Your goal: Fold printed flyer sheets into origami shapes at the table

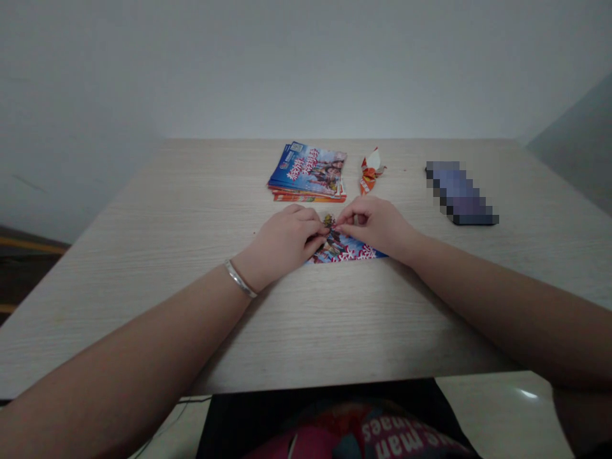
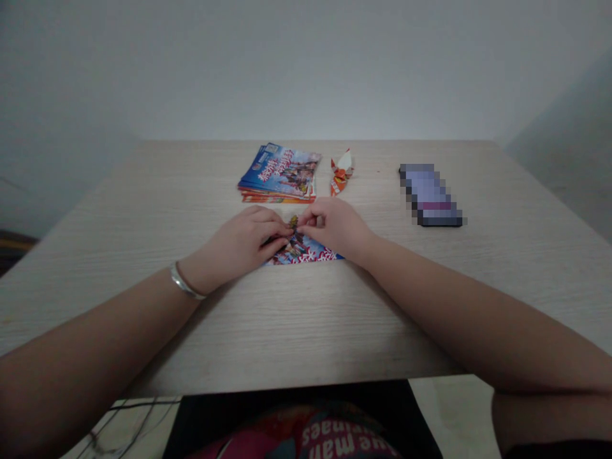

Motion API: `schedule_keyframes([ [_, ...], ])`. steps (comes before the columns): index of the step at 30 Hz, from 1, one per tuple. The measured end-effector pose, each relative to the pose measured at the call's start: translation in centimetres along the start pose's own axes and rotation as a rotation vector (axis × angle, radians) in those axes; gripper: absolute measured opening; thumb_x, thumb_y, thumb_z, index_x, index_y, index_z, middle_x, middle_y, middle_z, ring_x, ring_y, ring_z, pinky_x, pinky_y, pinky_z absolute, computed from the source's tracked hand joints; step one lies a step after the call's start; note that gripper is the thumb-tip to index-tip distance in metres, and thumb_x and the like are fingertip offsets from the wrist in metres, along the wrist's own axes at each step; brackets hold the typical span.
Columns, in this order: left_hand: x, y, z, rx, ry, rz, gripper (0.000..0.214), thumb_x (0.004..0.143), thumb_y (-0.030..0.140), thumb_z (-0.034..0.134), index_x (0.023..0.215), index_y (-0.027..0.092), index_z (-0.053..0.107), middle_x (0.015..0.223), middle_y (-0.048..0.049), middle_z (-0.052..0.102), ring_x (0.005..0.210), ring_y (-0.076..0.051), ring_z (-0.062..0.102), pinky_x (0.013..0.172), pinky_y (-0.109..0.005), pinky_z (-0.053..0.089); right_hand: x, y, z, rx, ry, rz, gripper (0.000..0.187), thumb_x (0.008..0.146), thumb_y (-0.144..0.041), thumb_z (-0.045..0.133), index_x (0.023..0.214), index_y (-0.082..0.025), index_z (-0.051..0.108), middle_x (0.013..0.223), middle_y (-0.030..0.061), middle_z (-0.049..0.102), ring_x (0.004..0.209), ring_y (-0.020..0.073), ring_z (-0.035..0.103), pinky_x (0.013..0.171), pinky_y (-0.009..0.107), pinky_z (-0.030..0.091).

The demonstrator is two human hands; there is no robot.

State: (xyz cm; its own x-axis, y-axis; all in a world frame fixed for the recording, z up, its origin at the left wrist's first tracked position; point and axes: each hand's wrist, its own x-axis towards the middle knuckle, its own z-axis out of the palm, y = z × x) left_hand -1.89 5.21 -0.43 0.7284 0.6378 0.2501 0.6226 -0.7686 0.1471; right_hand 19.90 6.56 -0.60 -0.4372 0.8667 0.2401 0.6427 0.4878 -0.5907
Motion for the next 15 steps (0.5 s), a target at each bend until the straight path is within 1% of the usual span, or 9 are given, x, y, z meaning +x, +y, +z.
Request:
schedule_keyframes([
  [1,0.04,0.04,-0.06,0.006,-0.017,-0.008,0.021,0.096,0.026,0.056,0.099,0.015,0.074,0.100,-0.0084,0.070,0.096,-0.023,0.061,0.093,-0.039,0.048,-0.27,-0.14,-0.12,-0.015,-0.067,-0.058,0.002,0.080,-0.023,0.073,0.079,-0.021,0.074,0.077,0.0014,0.070,0.075,0.0164,0.060,0.073,0.030,0.041],
  [2,0.08,0.08,-0.12,0.013,-0.035,-0.016,0.022,0.096,0.027,0.055,0.098,0.014,0.074,0.099,-0.0090,0.070,0.096,-0.024,0.061,0.093,-0.039,0.048,-0.48,-0.26,-0.18,-0.029,-0.117,-0.074,0.003,0.080,-0.024,0.073,0.079,-0.022,0.074,0.076,0.0008,0.069,0.075,0.0165,0.060,0.073,0.030,0.041],
  [4,0.14,0.13,-0.25,0.024,-0.058,-0.025,0.022,0.096,0.027,0.056,0.099,0.014,0.073,0.099,-0.0097,0.069,0.096,-0.024,0.060,0.093,-0.040,0.048,-0.69,-0.41,-0.12,-0.052,-0.184,-0.049,0.005,0.080,-0.027,0.073,0.079,-0.022,0.073,0.074,-0.0004,0.067,0.071,0.0155,0.058,0.068,0.029,0.039],
  [7,0.13,0.06,-0.33,0.025,-0.071,-0.022,0.022,0.095,0.030,0.058,0.102,0.014,0.072,0.101,-0.0097,0.068,0.098,-0.024,0.059,0.095,-0.040,0.047,-0.64,-0.34,0.08,-0.062,-0.213,0.000,0.011,0.080,-0.033,0.072,0.081,-0.022,0.071,0.071,-0.0020,0.063,0.064,0.0133,0.053,0.061,0.028,0.034],
  [10,0.07,-0.05,-0.36,0.019,-0.086,-0.014,0.026,0.094,0.036,0.062,0.104,0.014,0.071,0.103,-0.0098,0.067,0.100,-0.025,0.058,0.095,-0.040,0.046,-0.51,-0.21,0.05,-0.090,-0.235,-0.026,0.020,0.078,-0.040,0.075,0.082,-0.021,0.070,0.073,-0.0015,0.062,0.065,0.0134,0.052,0.060,0.028,0.033],
  [15,0.06,-0.01,-0.54,0.033,-0.124,-0.012,0.032,0.091,0.040,0.066,0.107,0.012,0.069,0.105,-0.0109,0.066,0.101,-0.027,0.058,0.095,-0.041,0.047,-0.51,-0.22,-0.26,-0.128,-0.272,-0.053,0.026,0.075,-0.041,0.077,0.087,-0.020,0.068,0.076,-0.0008,0.062,0.067,0.0136,0.052,0.061,0.027,0.033],
])
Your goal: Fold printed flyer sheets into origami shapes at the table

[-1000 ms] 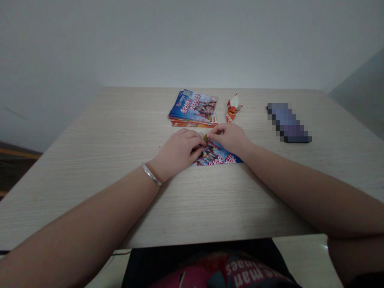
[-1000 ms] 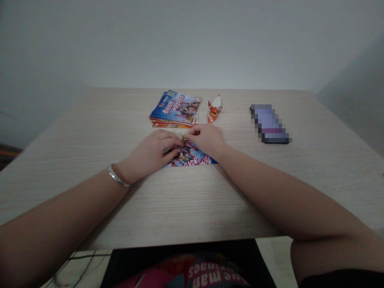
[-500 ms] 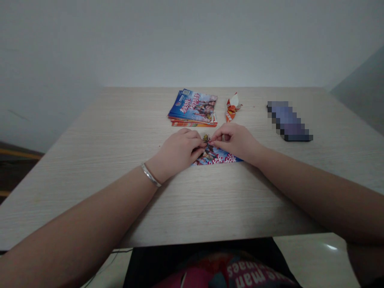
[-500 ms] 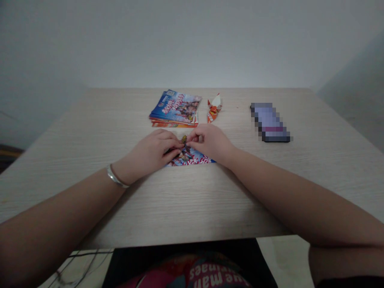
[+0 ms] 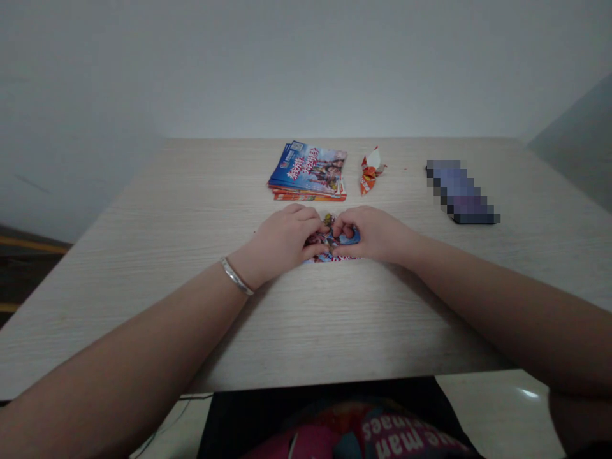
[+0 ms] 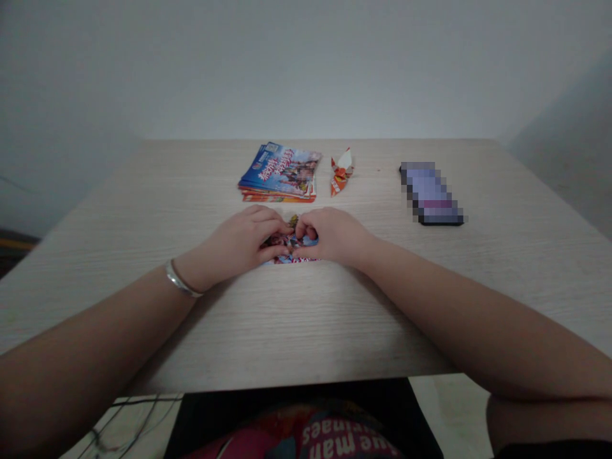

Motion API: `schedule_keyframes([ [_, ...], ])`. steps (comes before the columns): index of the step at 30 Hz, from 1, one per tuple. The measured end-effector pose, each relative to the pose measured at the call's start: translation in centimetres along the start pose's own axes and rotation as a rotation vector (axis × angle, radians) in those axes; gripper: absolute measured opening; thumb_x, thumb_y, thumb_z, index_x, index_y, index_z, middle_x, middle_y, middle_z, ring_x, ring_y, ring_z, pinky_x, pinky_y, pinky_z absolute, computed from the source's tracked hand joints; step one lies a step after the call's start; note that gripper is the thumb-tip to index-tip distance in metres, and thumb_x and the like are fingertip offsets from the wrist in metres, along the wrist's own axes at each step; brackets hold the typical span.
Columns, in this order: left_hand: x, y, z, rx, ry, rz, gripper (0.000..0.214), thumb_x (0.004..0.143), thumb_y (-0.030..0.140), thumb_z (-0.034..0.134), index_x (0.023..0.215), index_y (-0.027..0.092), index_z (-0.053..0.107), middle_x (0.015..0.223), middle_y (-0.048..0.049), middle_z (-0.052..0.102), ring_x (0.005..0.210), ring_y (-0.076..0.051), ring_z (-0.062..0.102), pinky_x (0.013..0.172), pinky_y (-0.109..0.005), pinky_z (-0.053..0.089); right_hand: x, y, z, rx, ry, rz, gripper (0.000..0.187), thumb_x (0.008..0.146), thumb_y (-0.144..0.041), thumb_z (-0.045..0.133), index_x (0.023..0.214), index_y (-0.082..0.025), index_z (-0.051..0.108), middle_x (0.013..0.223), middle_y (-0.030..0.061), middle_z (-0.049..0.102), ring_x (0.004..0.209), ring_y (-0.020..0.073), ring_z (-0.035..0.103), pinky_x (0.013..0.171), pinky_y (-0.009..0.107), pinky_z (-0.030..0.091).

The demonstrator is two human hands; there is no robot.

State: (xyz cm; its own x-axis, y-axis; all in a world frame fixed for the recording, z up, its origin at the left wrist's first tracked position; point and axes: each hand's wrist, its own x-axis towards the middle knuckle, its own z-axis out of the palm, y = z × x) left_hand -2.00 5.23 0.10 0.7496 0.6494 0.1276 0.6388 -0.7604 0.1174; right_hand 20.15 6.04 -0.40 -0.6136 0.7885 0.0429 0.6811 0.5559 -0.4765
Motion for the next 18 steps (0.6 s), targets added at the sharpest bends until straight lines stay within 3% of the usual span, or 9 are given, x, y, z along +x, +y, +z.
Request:
schedule_keyframes([
  [7,-0.06,-0.23,0.31,0.008,0.023,0.011,0.055,0.086,0.063,0.062,0.105,0.012,0.067,0.106,-0.0128,0.065,0.103,-0.030,0.057,0.093,-0.043,0.047,-0.01,0.17,0.06,-0.002,0.009,-0.031,0.036,0.070,-0.047,0.080,0.089,-0.018,0.068,0.078,-0.0004,0.062,0.070,0.0150,0.054,0.063,0.027,0.034],
  [18,-0.30,-0.17,0.45,0.015,0.050,0.024,0.052,0.090,0.062,0.055,0.103,0.013,0.065,0.105,-0.0125,0.065,0.101,-0.028,0.056,0.093,-0.042,0.047,0.02,0.14,-0.37,-0.060,-0.030,-0.079,0.037,0.074,-0.049,0.074,0.094,-0.018,0.066,0.085,0.0027,0.065,0.075,0.0176,0.056,0.067,0.028,0.034],
])
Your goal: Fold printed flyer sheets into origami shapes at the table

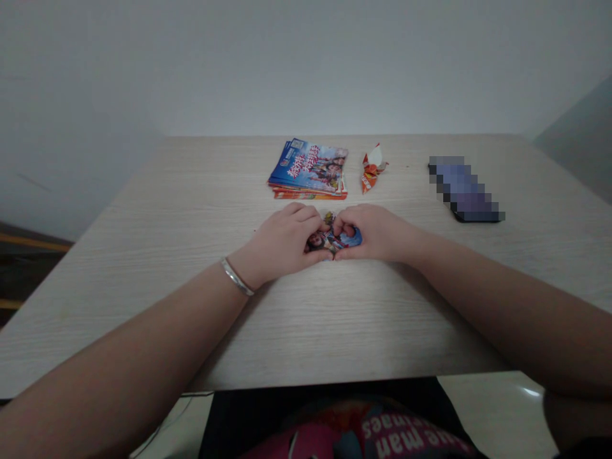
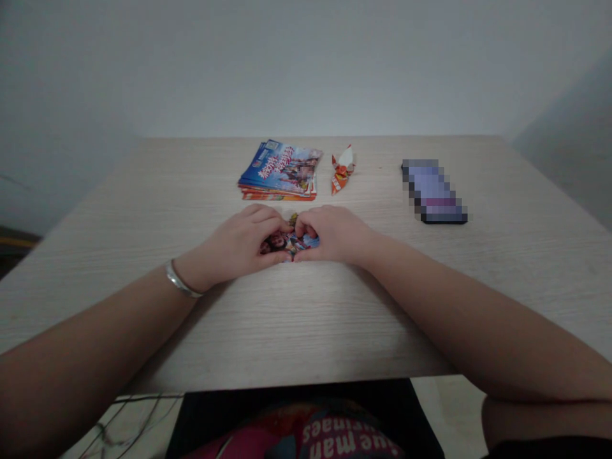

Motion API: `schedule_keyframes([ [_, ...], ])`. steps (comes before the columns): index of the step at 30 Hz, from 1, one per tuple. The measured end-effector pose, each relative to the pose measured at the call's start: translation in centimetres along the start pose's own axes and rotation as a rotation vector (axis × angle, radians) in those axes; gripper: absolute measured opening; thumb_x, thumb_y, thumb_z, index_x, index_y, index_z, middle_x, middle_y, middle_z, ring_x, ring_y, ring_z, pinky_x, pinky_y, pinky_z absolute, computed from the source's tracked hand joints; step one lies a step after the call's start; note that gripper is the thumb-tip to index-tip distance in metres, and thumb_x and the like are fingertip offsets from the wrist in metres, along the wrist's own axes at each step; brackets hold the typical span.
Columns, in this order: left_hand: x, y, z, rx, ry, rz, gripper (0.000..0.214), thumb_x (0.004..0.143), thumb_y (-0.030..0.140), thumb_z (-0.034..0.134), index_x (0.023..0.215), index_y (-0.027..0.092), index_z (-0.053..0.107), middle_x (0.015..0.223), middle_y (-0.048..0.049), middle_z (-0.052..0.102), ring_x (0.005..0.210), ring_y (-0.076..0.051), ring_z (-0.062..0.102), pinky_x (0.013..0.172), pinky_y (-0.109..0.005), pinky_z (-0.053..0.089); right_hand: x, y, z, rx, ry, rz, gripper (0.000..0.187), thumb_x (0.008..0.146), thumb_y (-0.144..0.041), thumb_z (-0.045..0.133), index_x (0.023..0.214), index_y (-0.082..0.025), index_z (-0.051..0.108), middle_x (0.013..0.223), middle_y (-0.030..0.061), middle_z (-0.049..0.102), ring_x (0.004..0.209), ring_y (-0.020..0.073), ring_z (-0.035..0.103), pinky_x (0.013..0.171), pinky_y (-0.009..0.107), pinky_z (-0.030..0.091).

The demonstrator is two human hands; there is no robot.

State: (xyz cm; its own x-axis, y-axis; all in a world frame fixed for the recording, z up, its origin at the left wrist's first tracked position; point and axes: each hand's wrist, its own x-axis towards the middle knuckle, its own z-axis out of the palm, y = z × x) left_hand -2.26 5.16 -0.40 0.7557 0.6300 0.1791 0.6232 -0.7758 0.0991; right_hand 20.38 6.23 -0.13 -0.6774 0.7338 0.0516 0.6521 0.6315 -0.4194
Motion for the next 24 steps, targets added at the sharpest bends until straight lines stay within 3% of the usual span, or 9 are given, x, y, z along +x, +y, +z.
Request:
schedule_keyframes([
  [8,-0.1,-0.1,0.2,0.016,-0.044,-0.004,0.052,0.091,0.058,0.055,0.110,0.010,0.064,0.110,-0.0153,0.063,0.105,-0.031,0.054,0.098,-0.045,0.045,-0.2,0.1,-0.6,-0.131,-0.071,-0.043,0.038,0.078,-0.053,0.073,0.094,-0.020,0.064,0.089,0.0031,0.067,0.080,0.0195,0.057,0.068,0.029,0.032],
  [15,-0.5,-0.6,0.1,-0.038,-0.050,0.019,0.056,0.092,0.062,0.051,0.116,0.012,0.063,0.116,-0.0150,0.062,0.109,-0.030,0.054,0.103,-0.048,0.043,-0.6,0.5,-1.7,-0.222,-0.140,0.111,0.047,0.071,-0.059,0.076,0.097,-0.022,0.065,0.083,0.0020,0.067,0.072,0.0188,0.057,0.063,0.027,0.029],
  [24,-0.9,-1.1,0.3,-0.153,-0.076,0.003,0.052,0.090,0.053,0.060,0.124,0.013,0.059,0.126,-0.0163,0.058,0.130,-0.034,0.043,0.115,-0.052,0.032,-1.6,1.3,-3.0,-0.299,-0.229,0.212,0.050,0.070,-0.061,0.076,0.099,-0.021,0.064,0.087,0.0047,0.070,0.075,0.0216,0.061,0.064,0.029,0.032],
])
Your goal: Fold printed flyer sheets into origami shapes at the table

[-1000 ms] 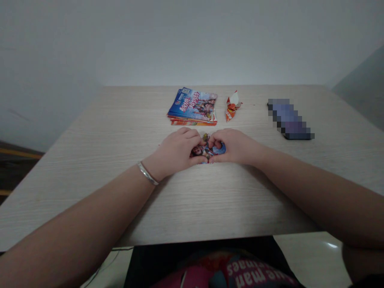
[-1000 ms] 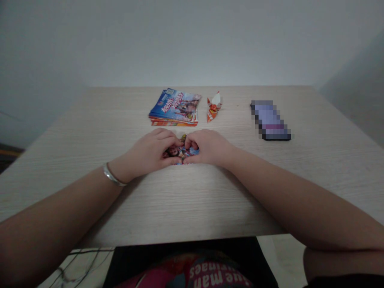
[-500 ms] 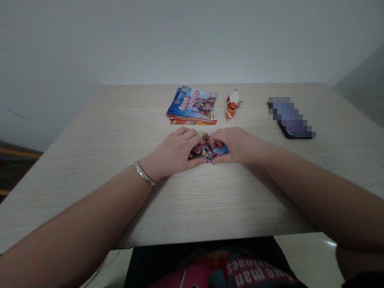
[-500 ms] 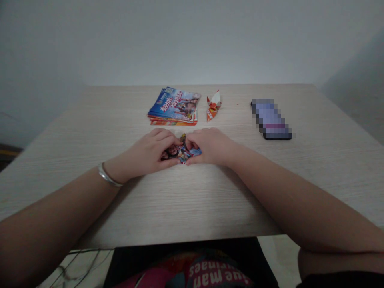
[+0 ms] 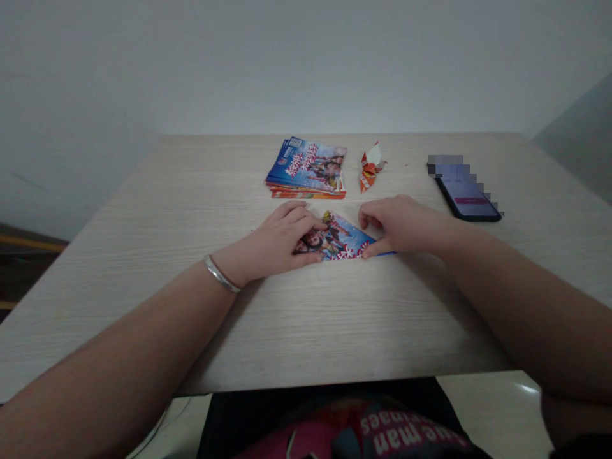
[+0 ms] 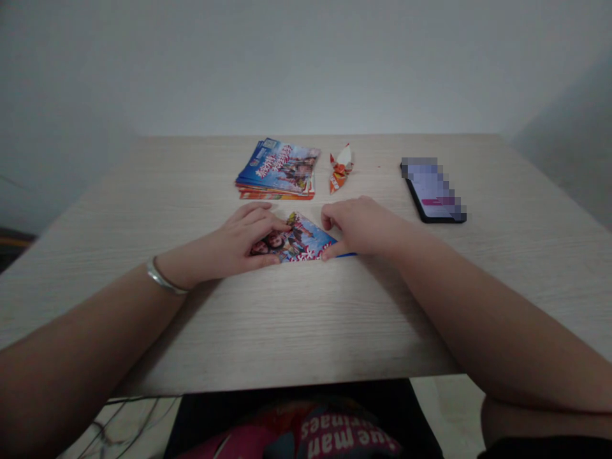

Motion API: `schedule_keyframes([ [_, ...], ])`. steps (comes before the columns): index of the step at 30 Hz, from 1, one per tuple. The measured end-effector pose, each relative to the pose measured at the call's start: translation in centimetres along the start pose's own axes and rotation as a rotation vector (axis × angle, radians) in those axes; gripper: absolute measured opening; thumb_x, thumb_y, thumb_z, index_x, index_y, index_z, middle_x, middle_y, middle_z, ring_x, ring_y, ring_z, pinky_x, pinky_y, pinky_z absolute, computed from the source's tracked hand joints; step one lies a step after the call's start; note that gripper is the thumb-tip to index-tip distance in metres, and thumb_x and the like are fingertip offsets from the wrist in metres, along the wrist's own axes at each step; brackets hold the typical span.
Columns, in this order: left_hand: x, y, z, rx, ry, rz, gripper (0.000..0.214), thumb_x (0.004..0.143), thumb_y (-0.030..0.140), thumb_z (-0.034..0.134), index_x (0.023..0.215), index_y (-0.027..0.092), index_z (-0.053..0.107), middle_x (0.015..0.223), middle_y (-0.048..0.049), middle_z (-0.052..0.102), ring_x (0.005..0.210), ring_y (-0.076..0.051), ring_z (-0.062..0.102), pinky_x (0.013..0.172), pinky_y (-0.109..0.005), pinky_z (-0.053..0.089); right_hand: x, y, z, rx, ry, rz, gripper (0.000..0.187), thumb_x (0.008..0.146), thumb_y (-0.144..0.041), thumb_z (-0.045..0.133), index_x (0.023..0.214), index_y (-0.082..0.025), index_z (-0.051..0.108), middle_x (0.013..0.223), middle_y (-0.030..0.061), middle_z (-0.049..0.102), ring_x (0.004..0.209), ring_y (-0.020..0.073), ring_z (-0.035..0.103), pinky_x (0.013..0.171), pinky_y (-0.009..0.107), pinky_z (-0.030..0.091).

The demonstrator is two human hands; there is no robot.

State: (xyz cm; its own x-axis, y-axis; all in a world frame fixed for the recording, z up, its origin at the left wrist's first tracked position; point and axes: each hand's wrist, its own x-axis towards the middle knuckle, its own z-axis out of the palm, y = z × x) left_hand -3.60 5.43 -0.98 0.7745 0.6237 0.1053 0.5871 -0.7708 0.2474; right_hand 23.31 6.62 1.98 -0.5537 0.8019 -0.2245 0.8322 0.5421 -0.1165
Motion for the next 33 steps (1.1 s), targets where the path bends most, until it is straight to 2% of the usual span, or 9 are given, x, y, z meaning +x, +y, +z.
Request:
schedule_keyframes([
  [7,-0.3,-0.6,-0.2,-0.013,-0.022,0.024,0.051,0.091,0.051,0.060,0.131,0.020,0.057,0.135,-0.0122,0.059,0.140,-0.035,0.035,0.118,-0.055,0.028,-0.8,1.7,-0.1,-0.061,-0.091,0.105,0.052,0.067,-0.064,0.076,0.099,-0.025,0.065,0.089,0.0054,0.073,0.074,0.0249,0.062,0.063,0.033,0.036],
  [14,-1.4,-2.7,0.0,-0.077,-0.078,0.049,0.055,0.093,0.053,0.058,0.142,0.028,0.052,0.148,-0.0074,0.053,0.149,-0.038,0.022,0.120,-0.061,0.022,-1.2,2.5,0.0,-0.029,-0.128,0.148,0.049,0.065,-0.059,0.079,0.098,-0.025,0.065,0.087,0.0045,0.073,0.070,0.0224,0.063,0.059,0.032,0.035],
  [16,-1.7,-3.1,-0.2,-0.079,-0.128,0.039,0.059,0.093,0.053,0.058,0.147,0.032,0.046,0.155,-0.0064,0.045,0.152,-0.038,0.017,0.119,-0.061,0.023,-1.2,2.6,-0.1,-0.009,-0.145,0.155,0.048,0.065,-0.056,0.079,0.099,-0.025,0.065,0.088,0.0041,0.073,0.071,0.0224,0.063,0.058,0.032,0.036],
  [21,-2.2,-3.3,-1.2,-0.070,-0.241,-0.057,0.068,0.094,0.055,0.054,0.155,0.038,0.031,0.168,-0.0079,0.013,0.154,-0.041,0.009,0.117,-0.062,0.027,-1.3,3.1,0.0,0.022,-0.160,0.144,0.047,0.066,-0.055,0.078,0.100,-0.025,0.065,0.090,0.0042,0.073,0.074,0.0234,0.063,0.060,0.032,0.037],
  [24,-2.5,-3.6,-1.4,-0.080,-0.253,-0.076,0.070,0.093,0.053,0.056,0.156,0.038,0.028,0.169,-0.0078,0.004,0.153,-0.043,0.008,0.116,-0.061,0.028,-1.3,3.3,0.1,0.039,-0.160,0.136,0.047,0.066,-0.055,0.077,0.101,-0.025,0.065,0.090,0.0043,0.072,0.074,0.0227,0.063,0.061,0.032,0.037],
  [27,-2.8,-4.4,-1.3,-0.090,-0.253,-0.028,0.072,0.095,0.046,0.056,0.158,0.034,0.023,0.169,-0.0085,0.007,0.154,-0.040,0.005,0.118,-0.060,0.026,-1.2,3.3,0.2,0.050,-0.165,0.131,0.047,0.064,-0.051,0.080,0.099,-0.024,0.065,0.091,0.0043,0.072,0.073,0.0220,0.063,0.060,0.031,0.038],
  [29,-2.9,-5.0,-1.3,-0.085,-0.272,0.004,0.080,0.092,0.050,0.061,0.159,0.033,0.021,0.168,-0.0084,0.015,0.154,-0.039,0.001,0.119,-0.061,0.024,-1.2,3.4,0.1,0.053,-0.172,0.130,0.046,0.063,-0.050,0.081,0.098,-0.025,0.065,0.089,0.0039,0.072,0.072,0.0215,0.062,0.060,0.031,0.038],
  [33,-2.9,-5.7,-1.4,-0.017,-0.232,0.018,0.076,0.086,0.056,0.067,0.153,0.038,0.035,0.168,-0.0053,0.018,0.154,-0.039,0.009,0.118,-0.061,0.026,-1.3,3.9,0.1,0.112,-0.166,0.113,0.047,0.062,-0.049,0.082,0.097,-0.024,0.064,0.087,0.0032,0.070,0.072,0.0209,0.061,0.059,0.031,0.039],
])
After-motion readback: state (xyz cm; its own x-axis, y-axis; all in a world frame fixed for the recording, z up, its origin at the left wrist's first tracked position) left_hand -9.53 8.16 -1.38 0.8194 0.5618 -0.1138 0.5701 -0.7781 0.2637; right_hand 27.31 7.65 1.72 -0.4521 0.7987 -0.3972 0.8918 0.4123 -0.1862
